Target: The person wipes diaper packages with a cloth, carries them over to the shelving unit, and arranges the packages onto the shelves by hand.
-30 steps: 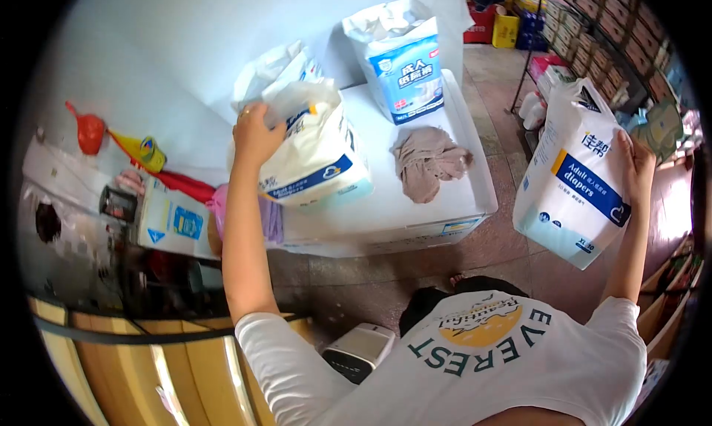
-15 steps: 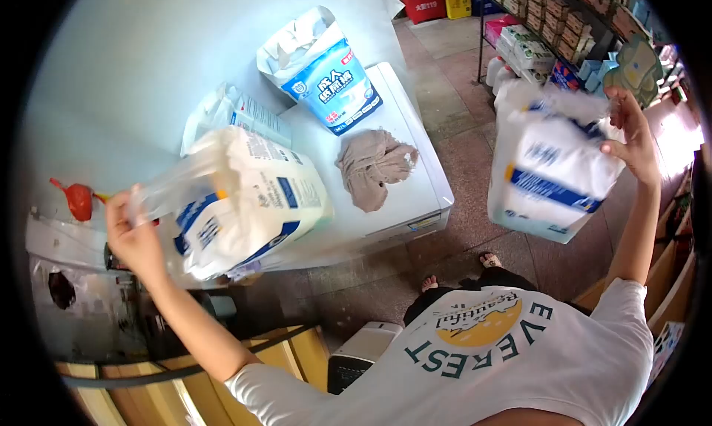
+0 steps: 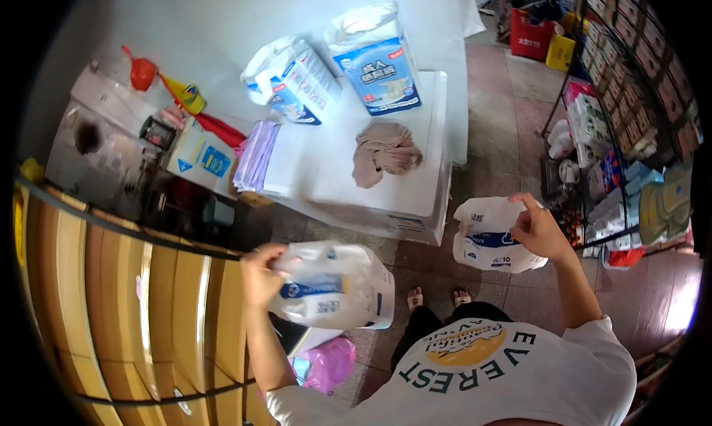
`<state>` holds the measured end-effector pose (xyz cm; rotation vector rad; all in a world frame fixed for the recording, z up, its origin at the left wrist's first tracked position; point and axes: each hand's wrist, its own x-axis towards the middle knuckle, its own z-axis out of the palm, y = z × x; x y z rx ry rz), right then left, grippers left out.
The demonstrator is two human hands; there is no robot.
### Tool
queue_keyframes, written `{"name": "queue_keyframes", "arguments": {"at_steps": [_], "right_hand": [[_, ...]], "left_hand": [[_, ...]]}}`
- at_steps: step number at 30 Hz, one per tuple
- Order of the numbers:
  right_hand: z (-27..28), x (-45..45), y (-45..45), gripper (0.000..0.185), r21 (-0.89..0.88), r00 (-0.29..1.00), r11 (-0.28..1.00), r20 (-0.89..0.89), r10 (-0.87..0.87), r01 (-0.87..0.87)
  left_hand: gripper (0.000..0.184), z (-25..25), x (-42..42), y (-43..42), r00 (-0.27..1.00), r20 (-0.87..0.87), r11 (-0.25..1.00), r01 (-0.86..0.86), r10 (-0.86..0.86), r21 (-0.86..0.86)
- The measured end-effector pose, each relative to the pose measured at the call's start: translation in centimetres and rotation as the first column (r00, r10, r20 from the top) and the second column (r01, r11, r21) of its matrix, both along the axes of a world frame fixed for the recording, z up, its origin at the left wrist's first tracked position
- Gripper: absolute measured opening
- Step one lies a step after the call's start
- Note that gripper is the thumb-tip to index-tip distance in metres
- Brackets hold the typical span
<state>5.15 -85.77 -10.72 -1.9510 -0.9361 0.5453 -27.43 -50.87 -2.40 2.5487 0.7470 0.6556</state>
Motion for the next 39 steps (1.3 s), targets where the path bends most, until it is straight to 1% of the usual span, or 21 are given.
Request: {"name": "queue_keyframes", "arguments": {"at_steps": [1,4,8,13,16,18,20,21,22,24,26,28,30,31,32,33,34,35,37,38,39], "right_hand": [[0.8,-0.3,0.4,0.045,0.037,1.0,0.999,-0.011,-0.024,0.024],[4.1,-1.1,2.4,0.039,0.215,0.998,0.975,0.0,-0.063,0.061],[8.5,-4.1,7.8,0.039,0.44,0.983,0.88,0.05,0.176,-0.18],[8.9,-12.7,15.9,0.038,0.343,0.785,0.719,0.101,0.611,-0.604],[6.6,-18.3,20.4,0.033,0.271,0.732,0.692,0.075,0.677,-0.669],[5.4,-21.3,22.3,0.035,0.275,0.71,0.661,0.143,0.69,-0.698],[2.7,-24.9,23.8,0.037,0.219,0.609,0.577,0.127,0.783,-0.787],[1.8,-26.8,24.0,0.04,0.292,0.603,0.531,0.302,0.738,-0.796],[1.1,-28.3,24.9,0.044,0.259,0.542,0.479,0.315,0.779,-0.839],[0.1,-30.2,26.7,0.041,0.203,0.495,0.452,0.389,0.777,-0.868],[1.4,-31.3,28.3,0.038,0.073,0.422,0.426,0.361,0.831,-0.902],[1.7,-31.9,29.2,0.034,-0.057,0.359,0.393,0.299,0.884,-0.918],[1.2,-31.2,30.5,0.027,0.056,0.287,0.301,0.504,0.814,-0.952],[0.4,-30.3,31.6,0.023,0.167,0.364,0.333,0.599,0.713,-0.928],[1.3,-28.3,32.5,0.021,0.102,0.401,0.432,0.603,0.689,-0.896],[3.9,-24.7,32.7,0.023,0.097,0.436,0.467,0.561,0.704,-0.879],[5.6,-20.7,33.5,0.033,-0.04,0.531,0.603,0.431,0.73,-0.797],[5.0,-15.9,34.8,0.04,0.058,0.616,0.658,0.423,0.665,-0.751],[6.5,-5.4,36.2,0.041,0.037,0.612,0.811,0.676,0.411,-0.585],[8.6,-1.5,35.9,0.037,0.045,0.673,0.886,0.668,0.317,-0.462],[9.5,3.5,35.9,0.032,0.059,0.634,0.921,0.742,0.218,-0.385]], "left_hand": [[0.026,-1.3,-1.5,-0.9,0.994,-0.109,0.999,-0.038,0.034,-0.037],[0.026,-3.9,-5.2,-3.5,0.994,-0.094,0.996,-0.069,0.063,-0.058],[0.034,-3.4,-8.1,-6.4,0.99,-0.09,0.992,-0.117,0.112,-0.047],[0.037,-2.1,-10.8,-7.8,0.993,0.033,0.994,-0.109,0.11,-0.023],[0.043,-2.9,-11.8,-7.6,0.989,0.14,0.999,-0.05,0.052,-0.013],[0.05,-2.3,-11.0,-7.3,0.976,0.1,0.974,-0.177,0.192,-0.141],[0.07,-4.3,-11.3,-5.6,0.983,0.137,0.99,-0.108,0.12,-0.088],[0.078,-4.4,-11.2,-5.2,0.981,0.157,0.993,-0.107,0.114,-0.055],[0.083,-4.1,-11.6,-4.8,0.993,0.044,0.993,-0.112,0.11,0.027],[0.08,-7.1,-13.8,-3.2,0.995,0.088,0.967,-0.017,0.04,-0.254],[0.083,-9.0,-15.3,-2.0,0.988,0.15,0.961,-0.004,0.047,-0.275],[0.079,-7.0,-16.0,-1.3,0.985,-0.05,0.864,-0.171,0.168,-0.474],[0.066,-9.8,-17.6,0.2,0.99,0.05,0.948,-0.108,0.128,-0.298],[0.063,-11.0,-18.6,0.8,0.984,0.029,0.912,-0.151,0.175,-0.382],[0.06,-12.0,-19.4,1.0,0.975,-0.001,0.865,-0.196,0.22,-0.462],[0.059,-12.2,-19.5,0.6,0.96,-0.001,0.809,-0.237,0.281,-0.538],[0.058,-12.4,-19.4,0.4,0.939,-0.006,0.743,-0.275,0.343,-0.61],[0.058,-13.4,-20.2,0.7,0.941,-0.05,0.726,-0.29,0.333,-0.623],[0.06,-14.8,-21.6,1.3,0.94,-0.111,0.678,-0.31,0.321,-0.667],[0.06,-15.7,-22.1,1.4,0.932,-0.111,0.651,-0.323,0.345,-0.686],[0.058,-15.9,-22.5,1.6,0.912,-0.147,0.618,-0.372,0.384,-0.693]]}}
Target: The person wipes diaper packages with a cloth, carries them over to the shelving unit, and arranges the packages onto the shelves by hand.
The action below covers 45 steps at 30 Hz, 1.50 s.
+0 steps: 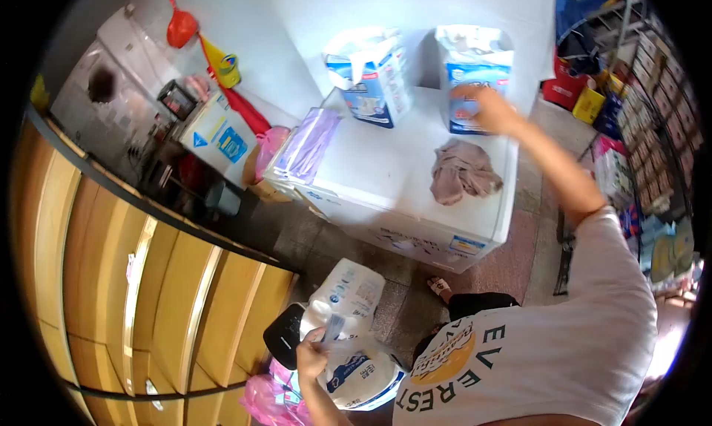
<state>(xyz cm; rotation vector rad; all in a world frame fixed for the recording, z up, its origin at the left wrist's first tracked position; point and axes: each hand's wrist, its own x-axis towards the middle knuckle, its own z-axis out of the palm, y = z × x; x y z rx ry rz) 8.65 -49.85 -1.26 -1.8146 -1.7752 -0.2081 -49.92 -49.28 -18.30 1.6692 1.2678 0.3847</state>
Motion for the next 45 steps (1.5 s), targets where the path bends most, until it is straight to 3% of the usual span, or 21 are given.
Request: {"name": "queue_keyframes", "arguments": {"at_steps": [2,4,5,9,11,13,16,18,22,25,26,31,33,34,35,37,38,41,42,43,45], "right_hand": [[3.6,5.0,-0.5,0.028,0.057,0.985,0.984,0.036,-0.17,0.168],[5.4,8.1,0.4,0.025,0.103,0.97,0.97,0.083,-0.227,0.218],[5.7,8.8,1.5,0.024,0.146,0.976,0.972,0.083,-0.2,0.186],[4.9,9.0,9.4,0.028,0.216,0.99,0.976,0.138,-0.015,-0.015],[3.6,8.2,14.6,0.038,0.133,0.986,0.99,0.165,0.027,-0.05],[2.0,7.6,19.9,0.055,0.131,0.978,0.984,0.183,0.099,-0.124],[2.1,5.1,25.5,0.076,-0.091,0.961,0.983,0.244,-0.132,0.158],[1.9,4.2,28.0,0.094,-0.266,0.877,0.874,0.382,-0.291,0.406],[1.8,3.2,31.0,0.094,-0.326,0.872,0.823,0.329,-0.363,0.465],[3.0,3.6,32.9,0.078,-0.334,0.974,0.919,-0.005,-0.225,0.211],[2.8,2.9,33.0,0.059,-0.229,0.971,0.943,0.05,-0.236,0.241],[4.6,5.6,34.6,0.055,-0.338,0.947,0.902,-0.076,-0.312,0.27],[5.7,6.8,34.7,0.06,-0.576,0.889,0.815,-0.407,-0.212,-0.069],[8.6,6.3,34.6,0.055,-0.728,0.959,0.682,-0.137,-0.246,0.071],[8.6,6.9,35.1,0.045,-0.67,0.943,0.736,-0.172,-0.286,0.101],[7.4,7.8,34.6,0.039,-0.315,0.879,0.947,-0.467,-0.094,-0.066],[7.0,8.2,34.5,0.039,-0.316,0.878,0.947,-0.467,-0.11,-0.049],[6.9,7.3,33.3,0.034,-0.07,0.348,0.953,-0.937,0.039,-0.296],[6.8,7.2,33.0,0.035,-0.003,0.262,0.96,-0.962,0.073,-0.278],[6.5,7.0,32.8,0.031,0.047,0.206,0.971,-0.974,0.097,-0.235],[6.5,7.0,33.0,0.018,0.189,0.057,0.958,-0.977,0.205,-0.216]], "left_hand": [[0.055,-0.4,-0.9,0.6,0.993,-0.08,0.996,-0.087,0.089,0.021],[0.051,-1.5,-2.0,1.7,0.973,0.106,0.979,-0.205,0.203,0.002],[0.049,-1.2,-2.3,1.9,0.947,0.171,0.962,-0.268,0.273,-0.05],[0.039,2.2,-1.8,4.3,0.912,-0.054,0.911,-0.4,0.407,0.1],[0.037,3.6,-1.6,5.5,0.911,-0.041,0.905,-0.403,0.411,0.134],[0.038,3.4,-2.8,7.1,0.898,-0.211,0.902,-0.32,0.387,0.29],[0.043,4.9,-1.4,9.0,0.864,-0.28,0.89,-0.329,0.419,0.316],[0.046,5.5,0.3,10.2,0.839,-0.328,0.88,-0.319,0.435,0.351],[0.04,4.7,1.6,14.3,0.868,-0.335,0.912,-0.263,0.366,0.314],[0.036,4.2,3.3,17.6,0.868,-0.39,0.926,-0.181,0.309,0.331],[0.036,3.3,3.5,18.6,0.921,-0.247,0.923,-0.216,0.3,0.318],[0.038,2.6,4.3,22.1,0.928,-0.269,0.935,-0.171,0.259,0.311],[0.038,1.9,4.5,23.4,0.95,-0.222,0.945,-0.153,0.221,0.289],[0.038,1.5,4.7,24.0,0.964,-0.162,0.948,-0.163,0.212,0.272],[0.038,1.0,4.6,24.7,0.974,-0.102,0.951,-0.173,0.204,0.255],[0.04,0.9,5.2,26.1,0.982,-0.083,0.959,-0.144,0.169,0.245],[0.04,1.1,5.5,26.4,0.978,-0.096,0.962,-0.162,0.186,0.22],[0.042,0.6,4.5,28.4,0.981,-0.119,0.964,-0.119,0.15,0.237],[0.042,-0.9,3.7,29.7,0.988,-0.12,0.961,-0.063,0.099,0.27],[0.042,-4.1,1.7,31.5,0.994,0.082,0.963,-0.09,0.071,0.255],[0.046,-0.6,4.3,30.9,0.999,0.013,0.966,-0.033,0.031,0.256]]}}
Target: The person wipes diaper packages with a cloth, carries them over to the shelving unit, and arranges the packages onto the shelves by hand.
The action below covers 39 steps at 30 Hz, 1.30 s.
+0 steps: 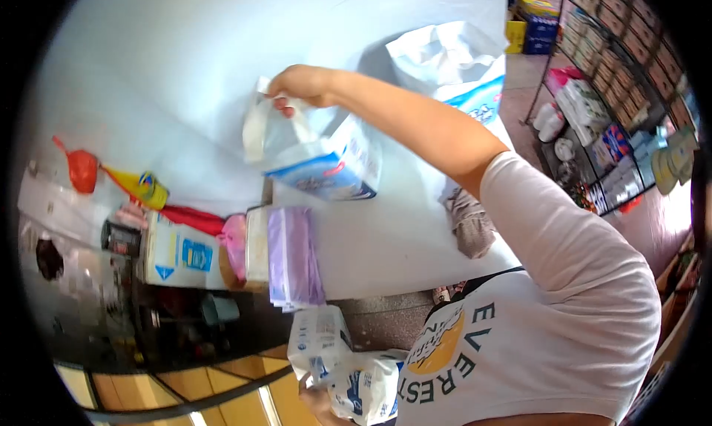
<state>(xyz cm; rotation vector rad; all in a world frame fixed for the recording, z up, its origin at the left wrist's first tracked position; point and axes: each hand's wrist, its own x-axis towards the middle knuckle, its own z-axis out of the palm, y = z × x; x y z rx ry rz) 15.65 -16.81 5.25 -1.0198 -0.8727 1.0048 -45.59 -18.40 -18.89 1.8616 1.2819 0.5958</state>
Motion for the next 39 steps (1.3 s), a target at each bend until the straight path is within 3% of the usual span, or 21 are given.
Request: {"name": "queue_keyframes", "arguments": {"at_steps": [1,4,5,7,8,11,14,18,19,20,22,25,30,32,33,34,35,36,37,38,39], "right_hand": [[0.6,-0.4,-0.2,0.018,0.07,0.999,0.997,-0.018,-0.035,0.036],[3.9,-4.1,-3.9,0.03,0.039,0.852,0.974,0.477,-0.215,0.224],[5.0,-4.5,-5.2,0.03,0.036,0.854,0.973,0.472,-0.217,0.228],[6.3,-4.9,-8.1,0.029,0.284,0.413,0.848,0.775,-0.478,0.447],[5.9,-4.9,-9.1,0.029,0.28,0.412,0.846,0.776,-0.477,0.453],[4.2,-5.8,-11.2,0.018,0.51,0.139,0.628,0.701,-0.7,0.588],[4.6,-7.6,-14.5,0.021,0.56,0.307,0.634,0.57,-0.762,0.533],[9.5,-8.4,-23.3,0.026,0.56,0.106,0.622,0.691,-0.715,0.547],[10.6,-8.3,-25.6,0.027,0.539,0.055,0.623,0.73,-0.681,0.566],[11.5,-8.1,-27.8,0.029,0.509,0.003,0.62,0.771,-0.636,0.597],[12.9,-7.2,-31.5,0.031,0.433,-0.104,0.604,0.859,-0.501,0.669],[14.2,-5.1,-35.2,0.036,0.311,-0.202,0.547,0.947,-0.251,0.777],[12.8,0.8,-35.7,0.043,0.17,-0.184,0.515,0.983,-0.024,0.84],[11.0,3.7,-34.7,0.047,0.079,-0.065,0.564,0.997,-0.044,0.822],[9.1,5.5,-34.2,0.049,0.075,0.139,0.677,0.957,-0.256,0.732],[7.4,7.0,-33.7,0.067,0.091,0.033,0.731,0.988,-0.153,0.676],[5.3,10.8,-32.7,0.08,0.242,-0.195,0.857,0.966,-0.17,0.456],[4.0,10.5,-30.9,0.083,0.145,0.0,0.882,0.987,-0.162,0.449],[1.1,11.8,-29.2,0.084,0.092,-0.064,0.863,0.996,-0.069,0.497],[-0.4,12.4,-27.6,0.081,-0.044,0.105,0.858,0.994,-0.012,0.511],[-2.5,14.3,-26.6,0.08,-0.137,0.211,0.848,0.977,0.031,0.512]], "left_hand": [[0.046,0.2,0.3,0.2,0.999,-0.028,0.999,-0.027,0.026,-0.038],[0.047,0.9,0.7,0.9,0.995,-0.101,0.999,-0.027,0.022,-0.047],[0.047,1.0,0.6,1.2,0.991,-0.136,1.0,0.004,-0.008,-0.023],[0.046,0.9,0.0,1.7,0.988,-0.147,0.999,0.053,-0.053,-0.006],[0.045,0.6,-0.3,2.0,0.984,-0.151,0.995,0.098,-0.095,0.012],[0.044,-0.3,-0.1,3.0,0.989,-0.127,0.997,0.081,-0.081,-0.007],[0.045,-1.0,-0.4,4.3,0.991,-0.097,0.996,0.093,-0.092,0.007],[0.045,0.5,0.5,3.7,0.967,-0.211,0.983,0.165,-0.145,0.08],[0.043,-1.3,0.2,4.1,0.988,-0.037,0.978,0.151,-0.147,0.144],[0.043,-1.2,0.7,4.0,0.989,-0.028,0.979,0.15,-0.148,0.134],[0.033,-0.5,1.9,3.8,0.981,-0.193,0.991,0.06,-0.036,0.117],[0.035,-1.0,2.7,3.4,0.974,-0.228,0.99,0.024,0.009,0.142],[0.041,-4.3,0.7,4.1,0.985,-0.16,0.994,-0.051,0.066,0.096],[0.045,-2.8,0.9,3.4,0.985,-0.174,0.999,-0.013,0.02,0.039],[0.047,-0.9,2.3,2.1,0.977,-0.189,0.995,-0.096,0.095,0.004],[0.047,-1.3,2.1,2.0,0.978,-0.181,0.994,-0.106,0.107,0.013],[0.048,-2.1,0.7,2.2,0.99,-0.134,0.994,-0.017,0.032,0.109],[0.049,-2.9,-0.9,2.5,0.994,-0.103,0.976,0.067,-0.046,0.209],[0.051,-4.1,-2.0,2.7,0.995,0.101,0.994,0.0,-0.011,0.11],[0.051,-3.1,-1.9,1.6,0.995,0.097,0.992,-0.018,0.006,0.124],[0.05,-0.5,-1.1,-0.2,0.992,-0.074,0.991,-0.09,0.098,0.097]]}}
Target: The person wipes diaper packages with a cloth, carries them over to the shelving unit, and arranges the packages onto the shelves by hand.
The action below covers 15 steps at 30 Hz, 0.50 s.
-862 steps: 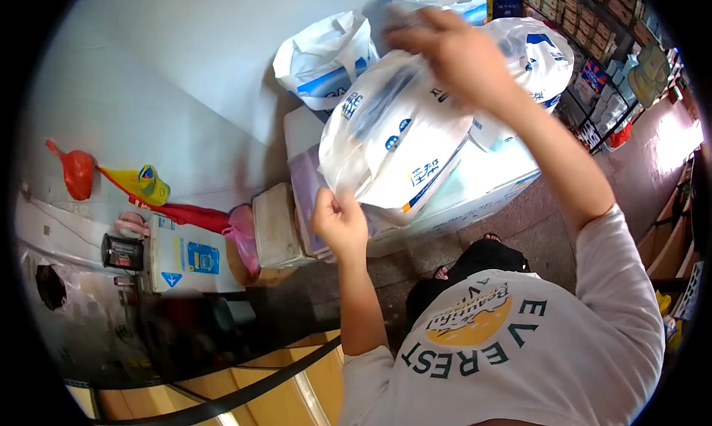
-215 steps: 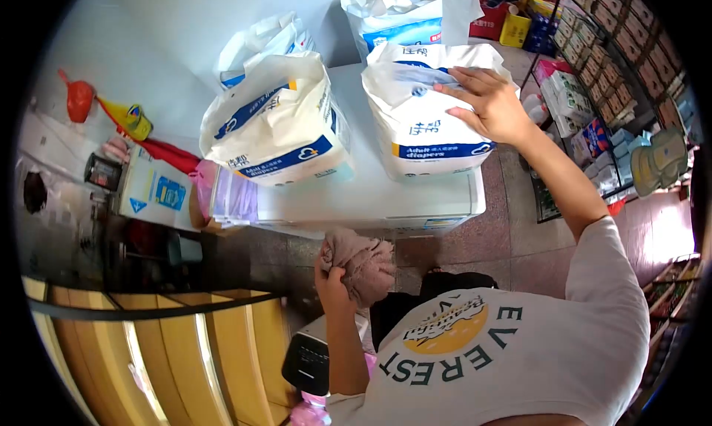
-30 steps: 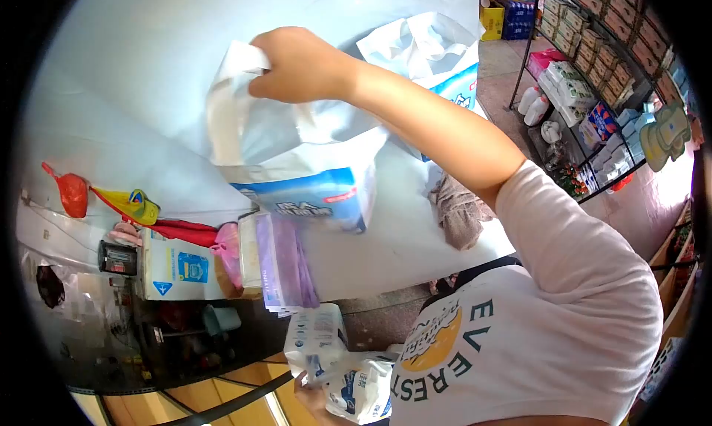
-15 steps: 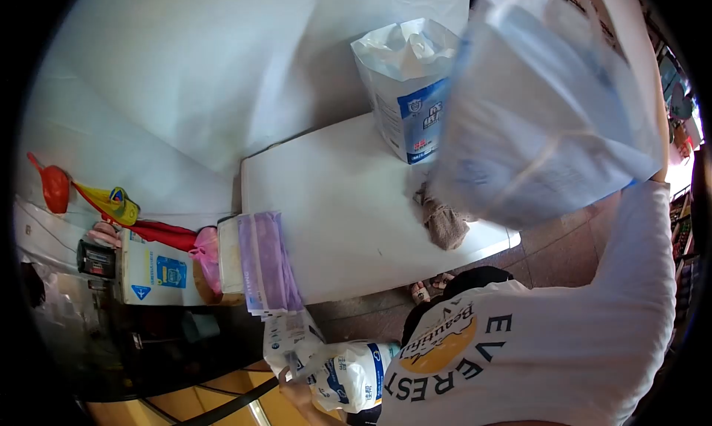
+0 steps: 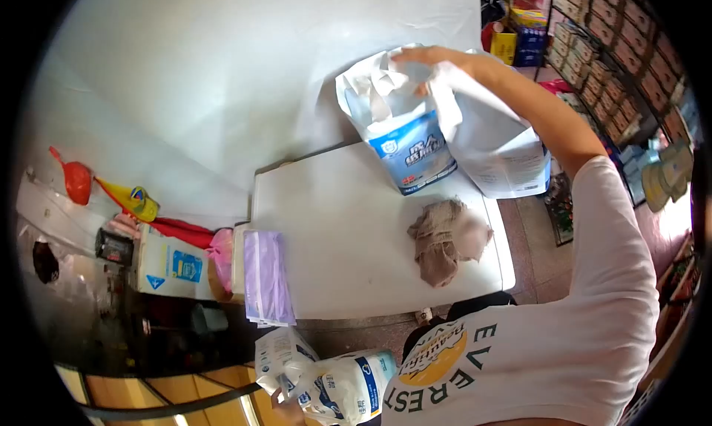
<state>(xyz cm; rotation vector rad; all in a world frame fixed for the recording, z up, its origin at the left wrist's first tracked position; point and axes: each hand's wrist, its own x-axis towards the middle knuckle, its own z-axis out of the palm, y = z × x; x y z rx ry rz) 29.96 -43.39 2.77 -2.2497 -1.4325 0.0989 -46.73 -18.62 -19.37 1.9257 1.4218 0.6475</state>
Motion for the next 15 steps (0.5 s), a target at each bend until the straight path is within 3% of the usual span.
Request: {"name": "queue_keyframes", "arguments": {"at_steps": [1,2,3,4,5,7,8,9,11,12,13,15], "right_hand": [[-0.9,0.7,0.9,0.076,-0.035,0.959,0.999,-0.281,0.03,-0.041],[-1.4,1.6,1.2,0.075,-0.06,0.974,0.995,-0.218,0.068,-0.083],[-1.2,0.7,1.2,0.073,-0.086,0.982,0.989,-0.158,0.105,-0.119],[-1.1,0.1,1.1,0.053,0.068,0.976,0.976,-0.054,0.211,-0.207],[-1.3,0.4,1.5,0.053,0.082,0.97,0.97,-0.063,0.234,-0.229],[-1.8,0.8,1.8,0.032,-0.207,0.957,0.971,0.236,0.171,-0.122],[-1.3,1.4,1.5,0.022,0.022,0.936,0.999,0.351,0.036,-0.047],[-0.7,2.1,0.2,0.022,0.202,0.992,0.972,0.025,-0.128,0.12],[-0.7,3.5,-3.1,0.019,0.639,0.997,0.767,0.015,0.075,-0.067],[-0.3,3.5,-4.9,0.018,0.663,0.997,0.745,0.052,0.06,-0.079],[0.0,3.6,-7.0,0.016,0.684,0.995,0.724,0.087,0.037,-0.087],[0.0,4.3,-11.9,0.016,0.73,0.988,0.671,0.149,0.029,-0.13]], "left_hand": [[0.049,1.4,0.7,-2.0,0.982,-0.165,0.994,-0.104,0.097,-0.035],[0.046,1.4,0.6,-3.3,0.974,-0.202,0.985,-0.072,0.103,0.155],[0.044,2.6,1.1,-4.9,0.978,-0.191,0.971,-0.041,0.088,0.236],[0.044,4.4,1.6,-6.3,0.945,-0.284,0.978,-0.116,0.162,0.172],[0.044,5.7,2.1,-7.7,0.9,-0.372,0.973,-0.198,0.228,0.117],[0.044,7.2,2.9,-9.8,0.888,-0.386,0.965,-0.199,0.252,0.172],[0.045,7.7,2.8,-11.1,0.884,-0.396,0.962,-0.182,0.25,0.201],[0.045,7.7,2.1,-12.3,0.878,-0.406,0.961,-0.186,0.255,0.202],[0.047,6.7,1.3,-13.9,0.92,-0.275,0.937,-0.199,0.28,0.286],[0.052,6.9,1.4,-15.2,0.856,-0.382,0.925,-0.25,0.349,0.286],[0.052,6.1,1.1,-16.3,0.859,-0.383,0.928,-0.24,0.339,0.284],[0.054,2.6,-1.6,-17.9,0.948,-0.151,0.954,-0.26,0.282,0.153]]}}
